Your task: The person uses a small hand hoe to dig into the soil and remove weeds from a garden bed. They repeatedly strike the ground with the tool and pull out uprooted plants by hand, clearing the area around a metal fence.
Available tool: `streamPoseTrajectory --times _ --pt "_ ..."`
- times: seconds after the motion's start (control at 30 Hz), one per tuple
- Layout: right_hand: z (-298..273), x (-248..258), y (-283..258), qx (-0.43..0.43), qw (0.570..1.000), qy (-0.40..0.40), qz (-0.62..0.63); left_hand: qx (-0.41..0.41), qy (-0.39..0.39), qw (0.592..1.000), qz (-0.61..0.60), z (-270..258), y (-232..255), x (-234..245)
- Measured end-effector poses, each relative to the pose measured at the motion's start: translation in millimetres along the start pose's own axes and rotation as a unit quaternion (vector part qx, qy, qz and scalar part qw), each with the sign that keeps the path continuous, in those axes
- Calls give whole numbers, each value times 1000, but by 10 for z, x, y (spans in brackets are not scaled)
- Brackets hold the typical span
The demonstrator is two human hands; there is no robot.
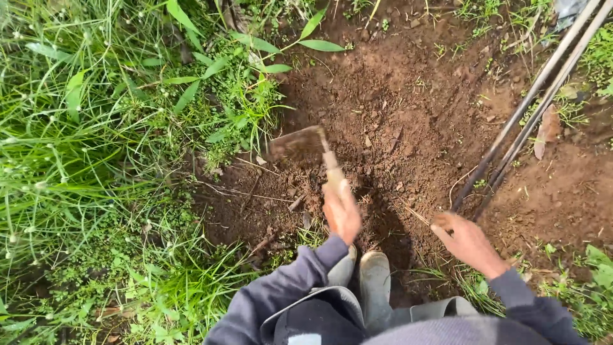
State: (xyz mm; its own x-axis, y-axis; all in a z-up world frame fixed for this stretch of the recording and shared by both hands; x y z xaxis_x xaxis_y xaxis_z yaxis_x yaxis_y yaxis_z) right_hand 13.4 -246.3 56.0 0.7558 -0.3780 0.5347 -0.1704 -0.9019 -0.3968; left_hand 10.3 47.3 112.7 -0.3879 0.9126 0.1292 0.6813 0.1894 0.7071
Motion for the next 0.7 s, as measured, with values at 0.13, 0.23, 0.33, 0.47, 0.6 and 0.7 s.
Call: streamPoseTrajectory --times 0.13,0.23,0.33,0.47,0.6,0.7 --pt "-65 224 -907 161 940 -131 -272 -5 84 996 -32 535 -1086 273" --pt "142 -125 -1507 255 883 -218 -328 4 123 990 -76 588 -1196 631" --pt "719 -1065 -1728 497 737 -69 -453 92 142 972 -165 686 -1300 990" --pt "848 -1624 -2483 481 578 -24 -659 126 118 965 -195 571 -1148 1140" --pt "1189 -1776 -2379 452 640 -75 -616 146 102 965 -190 613 -1270 1110" --pt "1439 -1761 -2017 498 613 -89 -607 139 88 963 -213 709 -1289 1067"
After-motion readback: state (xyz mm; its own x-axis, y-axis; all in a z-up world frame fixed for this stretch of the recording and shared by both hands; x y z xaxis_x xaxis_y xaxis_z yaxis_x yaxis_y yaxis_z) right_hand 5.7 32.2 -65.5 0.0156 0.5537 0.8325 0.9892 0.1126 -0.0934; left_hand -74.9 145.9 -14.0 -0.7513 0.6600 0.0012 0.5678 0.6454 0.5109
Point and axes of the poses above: each hand's wrist, its own z-axis towards the middle knuckle, its own x-axis out of the back of the hand, y = z × x, the point moved 5 cm from there along z, towards the middle knuckle, and after that the axes turned 9 degrees about x, right-handed, at the moved point
